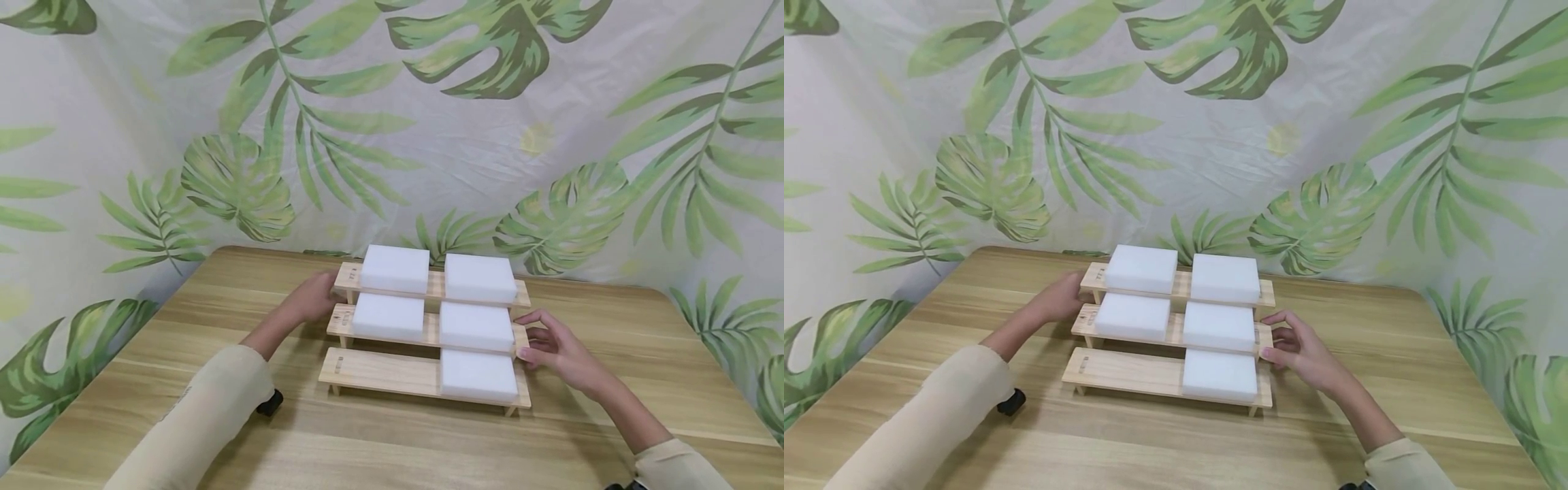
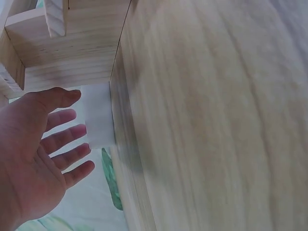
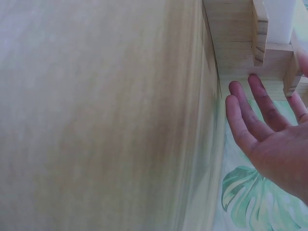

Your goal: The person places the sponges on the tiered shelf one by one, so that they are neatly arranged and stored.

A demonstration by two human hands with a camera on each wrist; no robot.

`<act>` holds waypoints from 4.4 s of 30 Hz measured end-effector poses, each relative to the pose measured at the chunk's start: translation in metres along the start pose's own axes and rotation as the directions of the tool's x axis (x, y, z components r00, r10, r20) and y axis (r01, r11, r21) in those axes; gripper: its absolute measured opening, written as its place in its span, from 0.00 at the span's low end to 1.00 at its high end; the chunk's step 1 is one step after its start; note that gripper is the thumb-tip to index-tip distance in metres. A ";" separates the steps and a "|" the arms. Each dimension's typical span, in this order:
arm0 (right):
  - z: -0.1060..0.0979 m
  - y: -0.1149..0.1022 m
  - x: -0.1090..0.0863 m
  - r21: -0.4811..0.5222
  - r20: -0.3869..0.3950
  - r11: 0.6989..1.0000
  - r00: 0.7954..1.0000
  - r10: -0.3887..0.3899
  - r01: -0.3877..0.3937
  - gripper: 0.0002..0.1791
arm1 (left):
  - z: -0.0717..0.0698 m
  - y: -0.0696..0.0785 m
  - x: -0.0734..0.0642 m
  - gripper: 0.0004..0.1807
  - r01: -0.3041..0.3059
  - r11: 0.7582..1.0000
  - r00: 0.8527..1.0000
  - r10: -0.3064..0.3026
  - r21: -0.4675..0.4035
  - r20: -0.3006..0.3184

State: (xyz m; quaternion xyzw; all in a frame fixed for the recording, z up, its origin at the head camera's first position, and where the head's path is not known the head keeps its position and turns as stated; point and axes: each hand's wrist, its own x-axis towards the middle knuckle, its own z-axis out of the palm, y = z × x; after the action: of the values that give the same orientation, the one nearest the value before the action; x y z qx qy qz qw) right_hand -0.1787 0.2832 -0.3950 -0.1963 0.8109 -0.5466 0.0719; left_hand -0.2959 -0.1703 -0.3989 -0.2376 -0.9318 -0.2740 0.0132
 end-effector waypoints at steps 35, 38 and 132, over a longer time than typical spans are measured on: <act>0.000 0.000 -0.001 0.012 0.006 1.000 1.000 -0.009 0.009 0.24 | -0.027 -0.014 -0.030 0.21 0.069 0.970 0.997 -0.055 0.233 -0.062; 0.000 0.000 -0.002 0.013 0.009 1.000 1.000 -0.013 0.013 0.23 | -0.030 -0.016 -0.033 0.21 0.063 0.967 0.997 -0.048 0.248 -0.065; 0.000 0.001 0.000 0.025 0.012 1.000 1.000 -0.006 0.006 0.24 | -0.110 -0.008 -0.102 0.34 -0.129 0.988 0.992 0.130 0.080 0.003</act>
State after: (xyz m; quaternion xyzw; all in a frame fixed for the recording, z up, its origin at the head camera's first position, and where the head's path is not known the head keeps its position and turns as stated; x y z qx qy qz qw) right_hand -0.1785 0.2835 -0.3962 -0.2011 0.8029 -0.5558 0.0776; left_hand -0.2204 -0.2775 -0.3251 -0.2966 -0.9247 -0.2351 0.0415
